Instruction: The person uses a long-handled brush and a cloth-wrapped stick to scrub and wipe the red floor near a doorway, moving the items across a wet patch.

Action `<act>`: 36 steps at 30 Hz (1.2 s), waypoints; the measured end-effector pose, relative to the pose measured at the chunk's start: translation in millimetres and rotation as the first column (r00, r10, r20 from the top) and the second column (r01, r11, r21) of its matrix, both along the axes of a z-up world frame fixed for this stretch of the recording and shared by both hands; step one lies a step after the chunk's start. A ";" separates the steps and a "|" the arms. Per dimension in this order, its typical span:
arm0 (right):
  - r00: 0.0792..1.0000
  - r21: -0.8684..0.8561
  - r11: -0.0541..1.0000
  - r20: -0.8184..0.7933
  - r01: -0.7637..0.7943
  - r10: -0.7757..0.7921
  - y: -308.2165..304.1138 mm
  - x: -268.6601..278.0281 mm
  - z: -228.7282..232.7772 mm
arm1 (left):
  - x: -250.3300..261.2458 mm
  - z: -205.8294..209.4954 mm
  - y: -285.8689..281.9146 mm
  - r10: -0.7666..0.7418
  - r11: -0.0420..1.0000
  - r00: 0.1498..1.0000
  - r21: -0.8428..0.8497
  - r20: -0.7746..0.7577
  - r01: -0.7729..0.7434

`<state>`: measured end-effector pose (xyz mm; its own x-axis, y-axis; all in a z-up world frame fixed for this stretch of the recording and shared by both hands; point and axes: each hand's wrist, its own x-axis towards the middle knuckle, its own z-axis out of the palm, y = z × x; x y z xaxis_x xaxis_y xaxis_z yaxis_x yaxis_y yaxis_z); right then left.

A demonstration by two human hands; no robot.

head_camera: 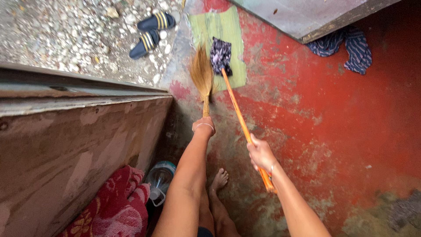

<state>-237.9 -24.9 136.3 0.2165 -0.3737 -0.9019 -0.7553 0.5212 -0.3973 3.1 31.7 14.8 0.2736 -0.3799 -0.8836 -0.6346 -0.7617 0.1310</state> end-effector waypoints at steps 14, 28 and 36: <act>0.987 -0.234 0.961 0.020 -0.149 0.157 -66.1 96.5 -77.5 | 23.4 23.6 -16.0 -0.015 0.999 0.998 0.037 -0.061 0.017; 0.903 0.068 0.963 0.337 0.259 -0.267 -116.2 130.8 -15.1 | 12.3 22.7 46.5 0.218 0.975 0.976 -0.028 -0.017 -0.219; 0.983 -0.089 0.992 0.170 0.087 -0.071 -12.5 34.6 143.1 | 16.9 144.0 60.1 0.341 0.909 0.932 -0.295 0.119 -0.295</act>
